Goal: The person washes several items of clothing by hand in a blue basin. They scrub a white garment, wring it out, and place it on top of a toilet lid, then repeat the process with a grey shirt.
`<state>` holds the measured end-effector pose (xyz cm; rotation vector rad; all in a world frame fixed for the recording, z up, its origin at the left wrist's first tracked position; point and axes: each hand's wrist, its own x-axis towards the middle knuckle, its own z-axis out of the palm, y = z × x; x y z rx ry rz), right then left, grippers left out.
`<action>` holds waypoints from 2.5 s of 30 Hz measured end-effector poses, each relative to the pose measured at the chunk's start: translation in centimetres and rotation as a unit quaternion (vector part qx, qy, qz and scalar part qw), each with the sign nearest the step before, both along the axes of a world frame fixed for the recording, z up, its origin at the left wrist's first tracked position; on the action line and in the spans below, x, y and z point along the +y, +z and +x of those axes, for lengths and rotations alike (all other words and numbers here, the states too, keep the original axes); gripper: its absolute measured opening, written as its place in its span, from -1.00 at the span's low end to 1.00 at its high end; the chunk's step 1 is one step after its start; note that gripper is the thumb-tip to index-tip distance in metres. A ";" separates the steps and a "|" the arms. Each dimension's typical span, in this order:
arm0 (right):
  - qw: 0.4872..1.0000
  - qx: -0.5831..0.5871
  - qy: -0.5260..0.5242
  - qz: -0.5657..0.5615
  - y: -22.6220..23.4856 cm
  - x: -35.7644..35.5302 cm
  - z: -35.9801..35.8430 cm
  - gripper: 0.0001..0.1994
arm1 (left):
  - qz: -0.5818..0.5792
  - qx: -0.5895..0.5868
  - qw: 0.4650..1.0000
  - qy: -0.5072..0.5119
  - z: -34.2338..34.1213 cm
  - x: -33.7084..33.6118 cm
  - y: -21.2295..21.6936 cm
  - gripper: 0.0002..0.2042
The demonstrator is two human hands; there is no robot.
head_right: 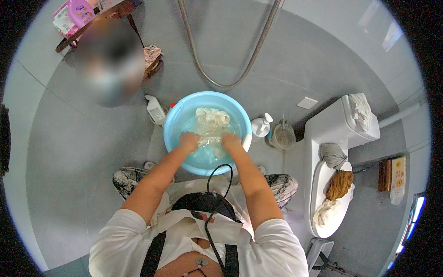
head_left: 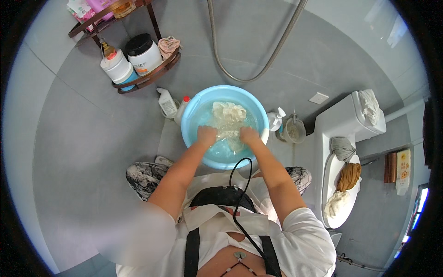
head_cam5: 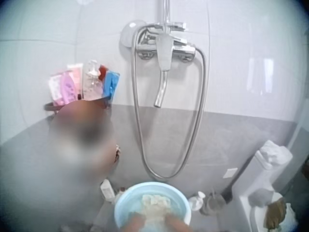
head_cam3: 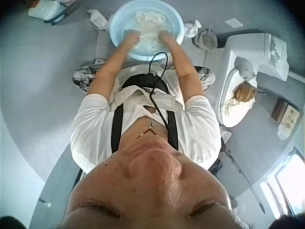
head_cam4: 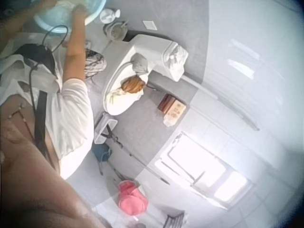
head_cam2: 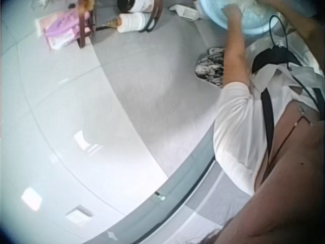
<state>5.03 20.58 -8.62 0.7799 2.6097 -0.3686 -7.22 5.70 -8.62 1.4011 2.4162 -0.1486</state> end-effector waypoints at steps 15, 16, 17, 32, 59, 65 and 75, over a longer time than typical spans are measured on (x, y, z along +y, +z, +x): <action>0.828 0.509 -0.088 -0.220 19.3 2.1 -2.1 -0.80 | 0.581 -0.298 0.742 0.151 -4.1 0.7 16.9 -0.84; 0.805 0.536 -0.094 -0.235 21.2 1.6 -2.2 -0.80 | 0.600 -0.311 0.724 0.136 -3.9 0.7 18.7 -0.85; 0.783 0.561 -0.102 -0.248 22.9 1.2 -2.0 -0.79 | 0.617 -0.328 0.705 0.120 -3.5 1.0 20.5 -0.85; 0.833 0.403 -0.113 -0.361 18.0 1.3 -2.8 -0.70 | 0.438 -0.299 0.829 0.179 -5.5 4.0 13.3 -0.79; 0.918 0.349 -0.072 -0.175 9.2 -0.7 -3.9 -0.67 | 0.463 -0.561 0.646 0.230 -3.3 0.7 7.0 -0.55; 0.688 0.410 -0.191 -0.568 17.5 -2.0 -4.0 -0.68 | 0.364 -0.593 0.567 0.440 -1.1 -0.7 4.6 -0.48; 0.488 0.518 -0.150 -0.686 20.7 -0.6 -3.1 -0.65 | 0.402 -0.806 0.191 0.390 -1.0 0.0 -0.2 -0.45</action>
